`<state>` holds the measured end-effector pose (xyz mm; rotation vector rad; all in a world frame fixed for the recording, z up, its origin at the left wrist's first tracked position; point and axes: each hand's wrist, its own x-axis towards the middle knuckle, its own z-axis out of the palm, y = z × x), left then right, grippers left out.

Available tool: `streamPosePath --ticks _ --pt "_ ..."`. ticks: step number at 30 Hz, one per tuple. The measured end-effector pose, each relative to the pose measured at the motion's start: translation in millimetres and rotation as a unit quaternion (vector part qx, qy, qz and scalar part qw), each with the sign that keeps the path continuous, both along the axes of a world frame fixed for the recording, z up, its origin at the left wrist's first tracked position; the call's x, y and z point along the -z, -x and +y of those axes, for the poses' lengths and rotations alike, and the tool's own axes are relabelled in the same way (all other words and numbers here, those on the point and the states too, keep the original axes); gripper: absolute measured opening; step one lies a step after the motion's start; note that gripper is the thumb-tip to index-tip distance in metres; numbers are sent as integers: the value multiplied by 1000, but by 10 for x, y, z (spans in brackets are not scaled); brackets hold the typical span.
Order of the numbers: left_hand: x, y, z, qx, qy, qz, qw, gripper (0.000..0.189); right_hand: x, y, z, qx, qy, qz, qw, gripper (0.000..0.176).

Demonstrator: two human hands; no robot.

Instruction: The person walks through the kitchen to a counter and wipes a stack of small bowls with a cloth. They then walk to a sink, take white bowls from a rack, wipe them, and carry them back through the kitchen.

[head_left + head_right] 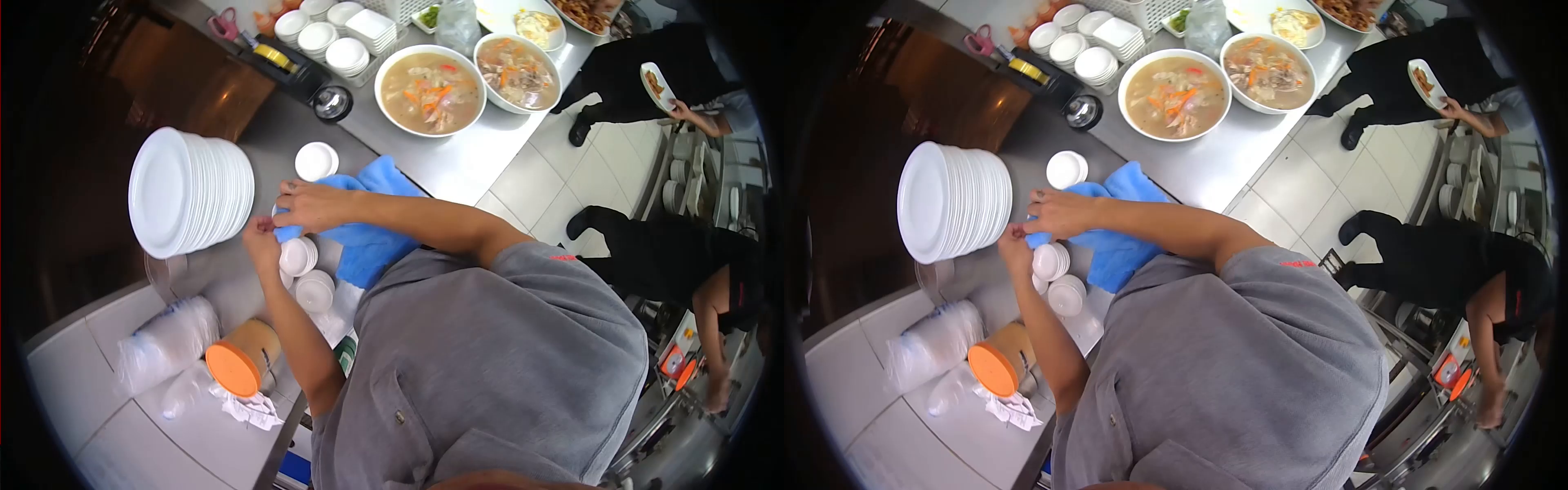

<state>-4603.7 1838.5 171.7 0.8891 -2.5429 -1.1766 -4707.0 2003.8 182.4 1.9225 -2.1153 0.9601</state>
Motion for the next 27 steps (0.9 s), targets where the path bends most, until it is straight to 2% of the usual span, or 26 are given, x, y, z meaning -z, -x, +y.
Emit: streamPosePath --ticks 2,3,5,6,7,8,9,10,11,12,13,15,17,19,20,22,24,26,27 --pt "-176 -6 46 18 137 -61 989 8 -27 28 115 7 79 -118 990 36" --pt "-238 5 76 25 135 -59 989 8 -71 33 196 15 77 -116 990 36" --pt "-318 -6 127 22 277 -17 960 5 -234 20 375 122 197 -309 922 38" --pt "-331 -22 99 24 287 8 958 2 -286 11 446 168 223 -346 896 37" --pt "-326 -33 104 31 285 11 958 2 -312 -12 478 175 225 -343 895 37" --pt "-319 -53 104 -37 118 65 990 8 -332 -55 504 208 256 -412 850 36" --pt "-365 -49 155 -106 -53 110 987 14 -327 -80 527 236 284 -481 795 36" --pt "-453 -31 321 -64 -103 148 981 15 -295 -96 509 238 284 -483 793 36" --pt "-358 11 456 -14 -132 216 967 16 -255 -128 454 188 276 -601 726 36" --pt "-405 80 685 6 -17 187 982 17 -226 -173 386 129 258 -710 642 37" --pt "-398 144 878 32 47 179 982 16 -206 -157 395 114 249 -719 639 37" --pt "-415 261 1036 39 49 196 979 17 -153 -14 560 260 58 -662 701 40" --pt "-400 416 1089 56 39 186 980 18 -223 66 780 322 66 -618 714 40" --pt "-316 601 1031 27 66 207 976 17 -375 136 1003 341 166 -651 658 38" --pt "-246 680 959 6 56 187 981 15 -391 187 1082 332 155 -652 664 38" --pt "-190 803 856 -21 49 164 985 13 -409 241 1147 291 239 -701 606 37" --pt "-132 864 793 23 173 106 979 16 -461 196 1114 264 232 -708 612 36" --pt "-154 790 629 16 161 113 980 17 -458 167 1061 239 228 -713 618 35" --pt "-158 724 492 12 145 120 982 18 -401 137 1018 247 175 -645 702 34"
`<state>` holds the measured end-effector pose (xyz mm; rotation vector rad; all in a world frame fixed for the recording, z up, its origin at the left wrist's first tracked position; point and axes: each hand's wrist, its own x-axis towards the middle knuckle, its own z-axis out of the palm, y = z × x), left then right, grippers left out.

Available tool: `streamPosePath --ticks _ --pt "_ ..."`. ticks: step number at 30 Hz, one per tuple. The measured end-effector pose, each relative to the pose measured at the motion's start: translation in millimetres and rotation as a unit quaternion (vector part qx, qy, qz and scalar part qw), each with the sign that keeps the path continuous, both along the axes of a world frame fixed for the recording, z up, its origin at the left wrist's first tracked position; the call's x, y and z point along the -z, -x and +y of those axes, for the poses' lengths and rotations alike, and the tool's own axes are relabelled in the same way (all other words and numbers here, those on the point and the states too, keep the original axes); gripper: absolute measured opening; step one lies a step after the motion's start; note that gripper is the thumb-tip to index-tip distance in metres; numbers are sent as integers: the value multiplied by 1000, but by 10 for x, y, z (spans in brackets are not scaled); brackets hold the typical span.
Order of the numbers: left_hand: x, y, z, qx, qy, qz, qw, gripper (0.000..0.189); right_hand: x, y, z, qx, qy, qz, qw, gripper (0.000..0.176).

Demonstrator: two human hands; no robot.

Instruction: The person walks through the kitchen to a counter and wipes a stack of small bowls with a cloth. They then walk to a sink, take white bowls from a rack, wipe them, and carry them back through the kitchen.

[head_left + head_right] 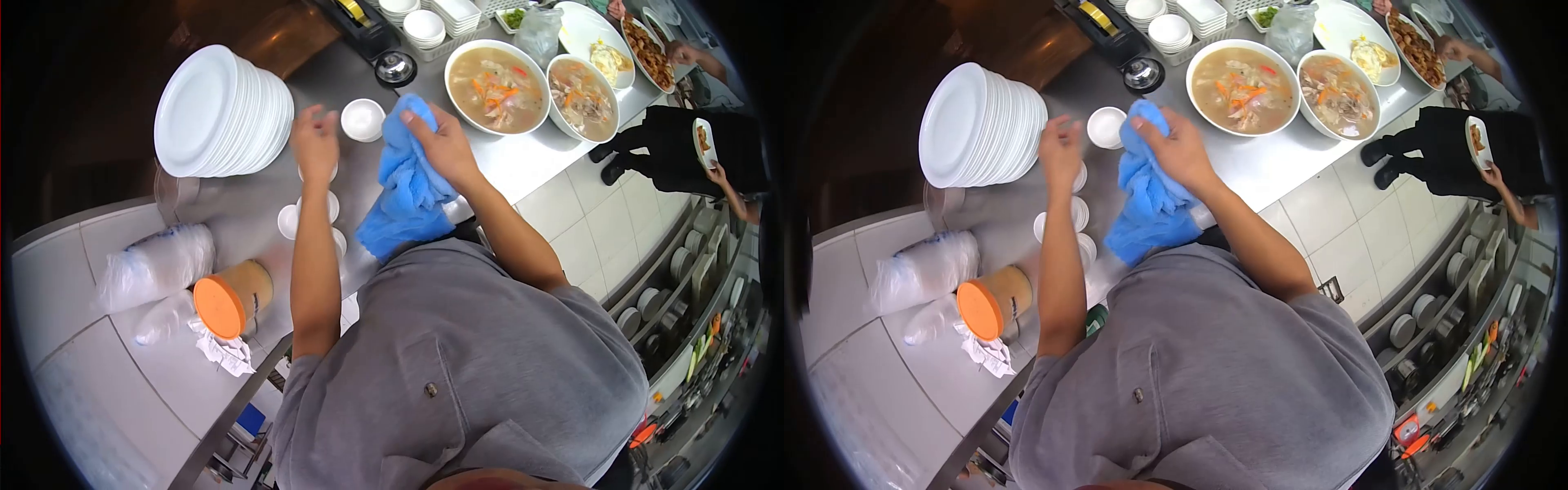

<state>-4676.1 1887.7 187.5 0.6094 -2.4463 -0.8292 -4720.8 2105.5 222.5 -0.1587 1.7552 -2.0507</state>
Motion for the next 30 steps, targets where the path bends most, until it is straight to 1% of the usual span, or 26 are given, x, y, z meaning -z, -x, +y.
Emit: streamPosePath --ticks 1,2,3,4,5,6,7,8,9,10,12,13,15,16,18,19,21,22,24,25,26,27,28,29,30 --pt "84 -117 -250 6 34 23 999 18 36 -29 -49 -35 -72 88 993 34" --pt "143 -269 -532 -11 17 -44 999 16 35 -74 -155 -37 -69 86 993 34" --pt "163 -435 -714 -28 -2 -112 993 14 24 -162 -324 -12 -123 261 957 33" --pt "119 -551 -746 -30 -1 -116 993 14 10 -252 -491 14 -172 426 888 32" --pt "51 -632 -755 -46 -101 -155 982 12 1 -317 -650 -63 -211 480 849 32" --pt "1 -689 -757 -58 -201 -191 959 11 5 -363 -801 -137 -250 529 799 32" --pt "20 -753 -740 -52 -201 -192 959 11 118 -391 -911 -133 -255 527 800 32" --pt "90 -803 -717 -38 -227 -186 955 10 334 -400 -1008 -167 -275 637 700 31" --pt "155 -801 -699 -20 -253 -179 950 8 498 -373 -1087 -196 -295 732 582 30" --pt "209 -811 -706 -3 -257 -178 950 8 592 -360 -1148 -190 -311 729 580 30" --pt "255 -823 -675 -47 -271 -143 951 7 666 -340 -1203 -203 -227 732 610 21" --pt "262 -798 -605 -39 -277 -144 949 7 674 -307 -1187 -203 -236 729 609 21" --pt "190 -759 -524 -71 -110 -158 979 7 666 -263 -1191 -258 -200 719 614 16" --pt "139 -716 -491 -67 -109 -155 980 7 648 -234 -1210 -254 -204 720 613 16" --pt "70 -679 -440 -58 -16 -152 987 8 603 -224 -1220 -242 -225 735 592 15" --pt "95 -656 -475 -55 -14 -150 987 8 579 -187 -1199 -239 -227 736 592 15" --pt "180 -688 -586 -21 -11 -176 984 9 509 -137 -1153 -248 -181 712 631 23" --pt "191 -713 -611 -24 -9 -179 984 9 402 -120 -1099 -248 -178 711 633 23" --pt "194 -730 -688 53 25 -167 984 10 223 -63 -916 -244 -106 610 746 38" --pt "119 -728 -657 46 25 -170 984 10 203 -88 -824 -248 -100 610 746 38" --pt "52 -713 -620 3 -36 -186 982 11 185 -123 -726 -169 -70 526 831 43" --pt "-19 -688 -584 -38 -97 -198 975 13 166 -139 -649 -87 -40 431 897 48" --pt "-44 -711 -578 -40 -96 -198 975 13 144 -162 -580 -88 -38 431 897 48" --pt "-67 -755 -559 -37 -68 -158 984 14 125 -203 -507 -54 -9 300 952 45" --pt "-109 -772 -507 -32 -41 -117 992 15 114 -242 -450 -18 18 162 986 43"
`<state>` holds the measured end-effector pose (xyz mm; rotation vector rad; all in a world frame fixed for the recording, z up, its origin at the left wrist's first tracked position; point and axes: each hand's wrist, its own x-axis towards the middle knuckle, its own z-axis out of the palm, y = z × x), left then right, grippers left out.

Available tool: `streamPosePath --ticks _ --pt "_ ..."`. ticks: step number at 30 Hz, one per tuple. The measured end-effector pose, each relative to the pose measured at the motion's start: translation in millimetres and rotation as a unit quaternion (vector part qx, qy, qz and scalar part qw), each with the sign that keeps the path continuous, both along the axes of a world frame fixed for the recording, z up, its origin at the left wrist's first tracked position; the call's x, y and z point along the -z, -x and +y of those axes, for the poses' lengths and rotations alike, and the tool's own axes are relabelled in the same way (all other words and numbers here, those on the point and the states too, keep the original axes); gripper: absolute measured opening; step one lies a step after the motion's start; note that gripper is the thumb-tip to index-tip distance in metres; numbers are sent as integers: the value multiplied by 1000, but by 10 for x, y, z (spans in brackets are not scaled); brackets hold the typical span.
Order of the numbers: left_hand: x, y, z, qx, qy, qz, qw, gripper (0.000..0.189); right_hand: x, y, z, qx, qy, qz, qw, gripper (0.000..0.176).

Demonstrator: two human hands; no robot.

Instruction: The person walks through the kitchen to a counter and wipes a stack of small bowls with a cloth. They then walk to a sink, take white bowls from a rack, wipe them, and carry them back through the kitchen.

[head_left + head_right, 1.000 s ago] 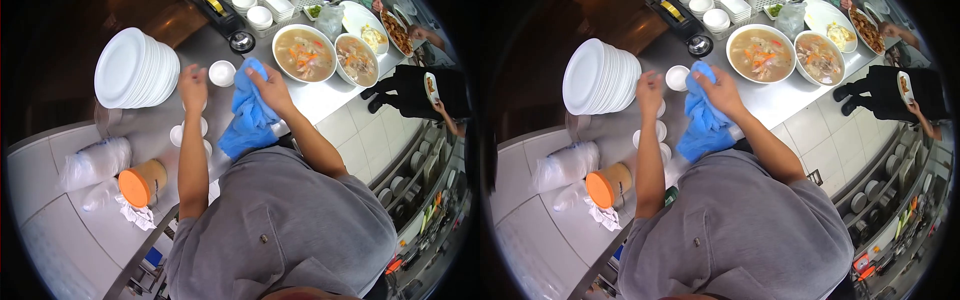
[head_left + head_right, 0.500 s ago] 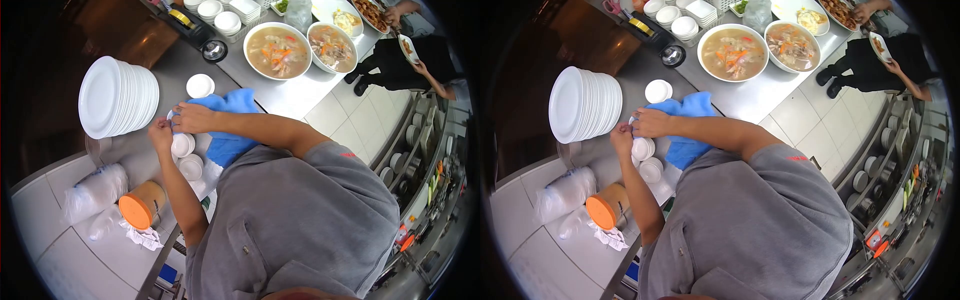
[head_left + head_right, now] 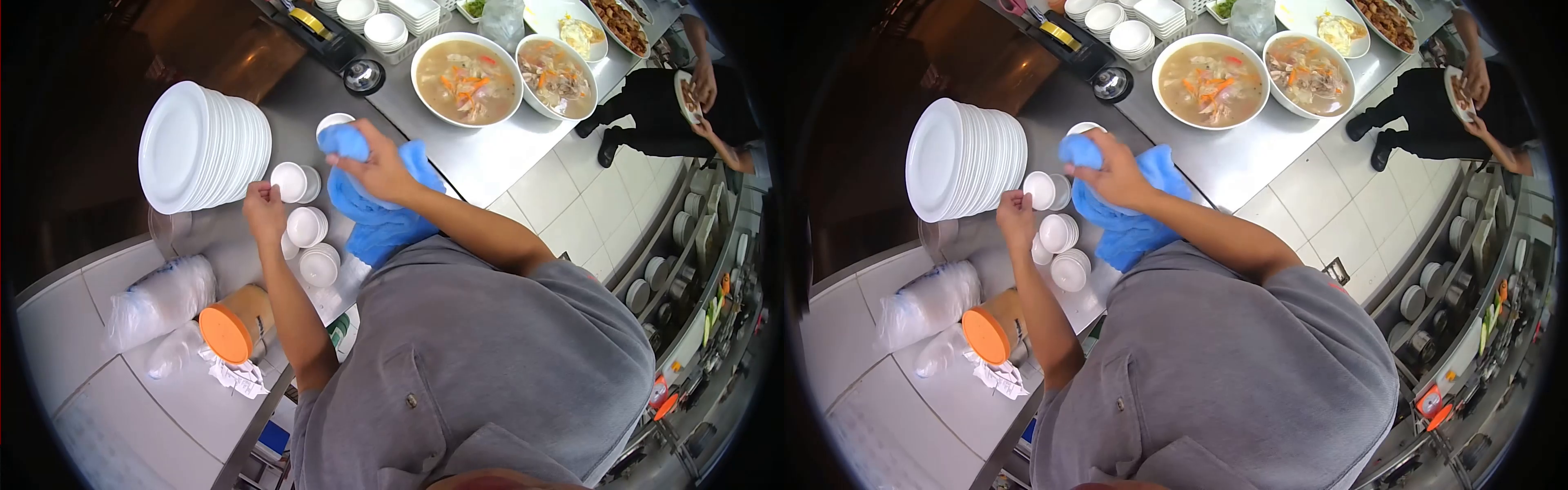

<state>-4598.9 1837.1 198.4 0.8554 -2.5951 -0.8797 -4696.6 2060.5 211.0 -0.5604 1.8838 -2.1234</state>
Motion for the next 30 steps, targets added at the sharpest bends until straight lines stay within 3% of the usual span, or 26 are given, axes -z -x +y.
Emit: streamPosePath --ticks 1,3,5,7,12,14,18,22,23,24,25,26,27,28,30 --pt "-25 5 70 2 -1 0 1000 15 8 -40 34 2 50 -80 996 38" --pt "-62 22 284 2 -154 115 981 13 -17 -31 -31 11 108 -131 985 37" --pt "-204 183 732 54 -87 111 989 16 56 -42 -69 10 163 -184 969 36" --pt "-331 317 1014 48 -45 81 994 15 224 17 -129 17 -62 -127 990 39" --pt "-287 641 1048 85 -74 115 987 10 317 264 82 25 -33 -123 992 40" --pt "-123 809 904 65 -58 125 988 12 216 362 171 142 -119 -59 981 38" --pt "93 893 640 66 33 115 991 16 -39 378 291 123 -41 -105 986 38" --pt "127 500 209 10 -16 100 995 17 -155 243 265 79 -81 -68 991 43" --pt "146 366 64 21 3 39 999 15 -166 163 171 79 -153 111 979 40" --pt "211 260 -74 18 5 34 999 15 -168 84 67 77 -218 286 930 38" --pt "282 188 -191 28 -60 -57 996 13 -151 18 -75 74 -216 284 931 38" --pt "367 136 -269 39 -125 -146 981 12 -110 -43 -250 21 -249 407 879 39" --pt "424 87 -287 44 -160 -96 981 15 -52 -90 -393 -32 -276 523 806 41" --pt "429 83 -295 43 -160 -93 982 15 84 -127 -502 -33 -275 525 805 41" --pt "421 109 -314 8 -257 -96 962 14 417 -167 -679 -115 -316 628 702 49"
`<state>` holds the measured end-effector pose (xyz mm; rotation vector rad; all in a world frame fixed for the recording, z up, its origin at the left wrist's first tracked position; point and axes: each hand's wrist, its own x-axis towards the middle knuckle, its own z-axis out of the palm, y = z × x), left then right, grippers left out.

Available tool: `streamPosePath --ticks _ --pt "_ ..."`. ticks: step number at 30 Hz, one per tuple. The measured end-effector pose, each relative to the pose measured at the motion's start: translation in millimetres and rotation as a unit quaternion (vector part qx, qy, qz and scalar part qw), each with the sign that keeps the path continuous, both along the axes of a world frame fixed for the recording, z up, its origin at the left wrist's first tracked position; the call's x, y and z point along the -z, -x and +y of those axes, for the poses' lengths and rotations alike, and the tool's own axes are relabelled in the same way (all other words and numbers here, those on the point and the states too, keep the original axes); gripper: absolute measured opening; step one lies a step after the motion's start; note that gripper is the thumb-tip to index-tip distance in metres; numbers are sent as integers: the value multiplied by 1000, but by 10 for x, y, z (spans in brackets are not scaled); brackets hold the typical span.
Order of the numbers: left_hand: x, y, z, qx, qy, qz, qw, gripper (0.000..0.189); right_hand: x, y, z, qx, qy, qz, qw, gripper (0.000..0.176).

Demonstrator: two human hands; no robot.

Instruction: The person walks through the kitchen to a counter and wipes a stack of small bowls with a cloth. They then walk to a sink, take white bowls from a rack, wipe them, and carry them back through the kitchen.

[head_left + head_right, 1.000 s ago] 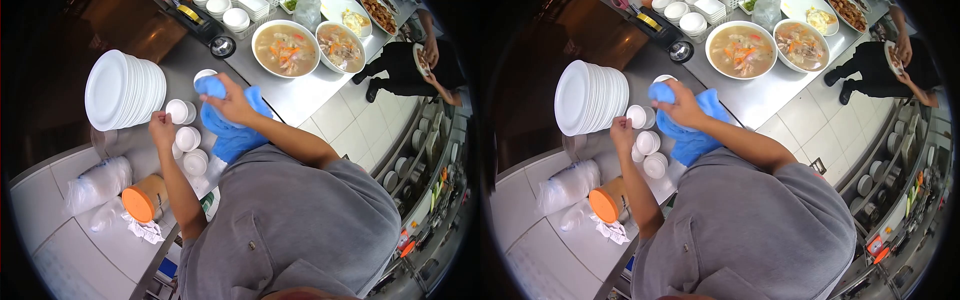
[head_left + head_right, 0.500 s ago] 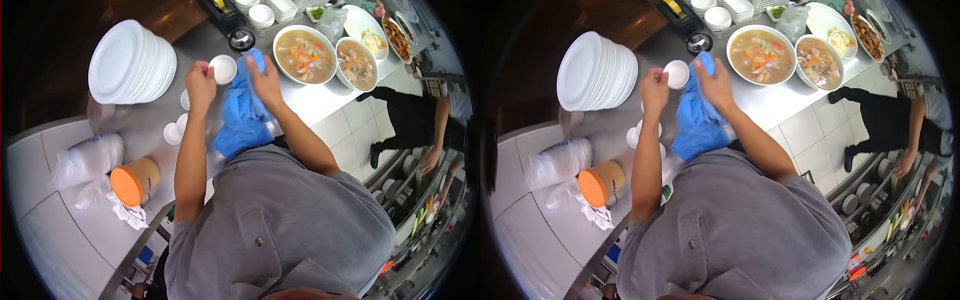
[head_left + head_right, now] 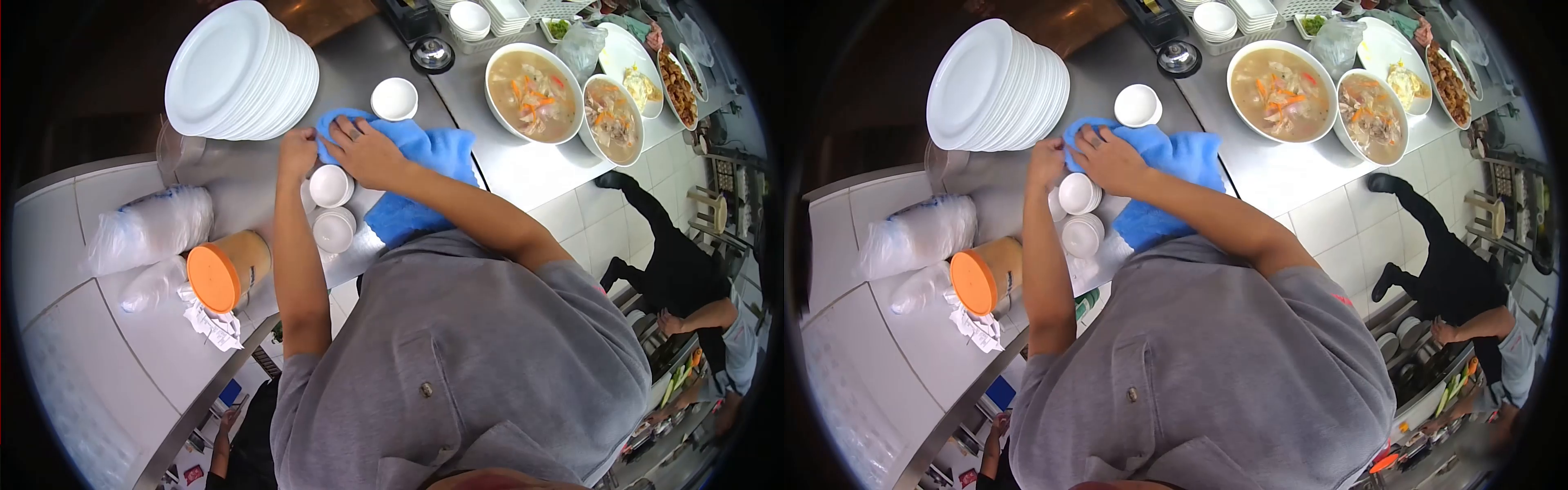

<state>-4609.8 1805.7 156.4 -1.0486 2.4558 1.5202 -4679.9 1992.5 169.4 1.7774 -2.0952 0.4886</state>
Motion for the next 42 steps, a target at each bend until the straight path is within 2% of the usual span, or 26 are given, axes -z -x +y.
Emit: streamPosePath --ticks 1,3,4,6,7,10,12,13,15,16,18,19,21,22,24,25,26,28,29,32,33,34,36,40,42 --pt "-23 -5 10 0 0 2 1000 14 51 -11 -50 0 0 2 1000 49" --pt "-51 -18 64 -59 -106 33 992 12 112 10 -100 1 -15 -21 1000 35" --pt "-56 -36 108 -62 -111 32 991 12 131 28 -70 -2 -20 -22 1000 35" --pt "-120 2 118 -71 -112 22 991 8 133 120 -53 -80 -98 -17 992 22" --pt "-150 44 124 -68 -111 25 991 8 126 163 -70 -78 -96 -14 992 22" --pt "-178 62 203 -90 -42 23 995 4 157 128 -78 -98 -36 -66 992 16" --pt "-160 89 216 -6 122 47 991 7 126 95 -126 -49 21 -18 998 15" --pt "-107 71 201 -5 124 48 991 7 100 77 -98 -48 22 -17 998 15" --pt "-37 113 132 65 243 47 967 9 -3 143 1 -61 41 -82 994 20" --pt "-60 109 127 65 244 49 966 9 -95 163 104 -62 42 -80 994 20" --pt "-109 72 142 79 308 65 946 12 -283 202 366 -48 105 -256 960 31" --pt "-191 58 172 80 308 70 945 12 -346 201 468 -47 106 -251 961 31" --pt "-370 4 269 52 346 81 933 14 -451 173 661 58 229 -431 871 39" --pt "-430 -20 336 59 345 89 933 14 -493 152 715 65 233 -425 872 39" --pt "-544 -12 453 -37 187 151 970 15 -557 149 745 136 311 -604 721 38" --pt "-618 50 592 -31 186 155 970 15 -554 157 695 119 357 -620 688 34" --pt "-659 115 802 -12 150 194 969 14 -523 175 638 121 360 -617 690 34" --pt "-708 212 1113 4 115 232 966 13 -404 222 538 97 341 -707 612 31" --pt "-712 284 1206 24 137 227 964 14 -342 289 558 152 336 -667 647 31" --pt "-728 482 1249 56 155 207 964 16 -325 518 711 191 302 -649 672 31" --pt "-704 537 1251 72 147 188 968 17 -456 507 794 256 275 -567 733 35" --pt "-626 601 1207 67 145 184 970 17 -456 512 860 255 268 -570 734 35" --pt "-459 760 1017 51 182 172 967 18 -436 589 914 292 348 -570 684 37" --pt "-378 763 788 45 184 116 975 18 -423 594 1020 270 348 -575 689 39" --pt "-378 660 625 22 272 209 939 24 -456 548 1045 272 336 -575 694 39"
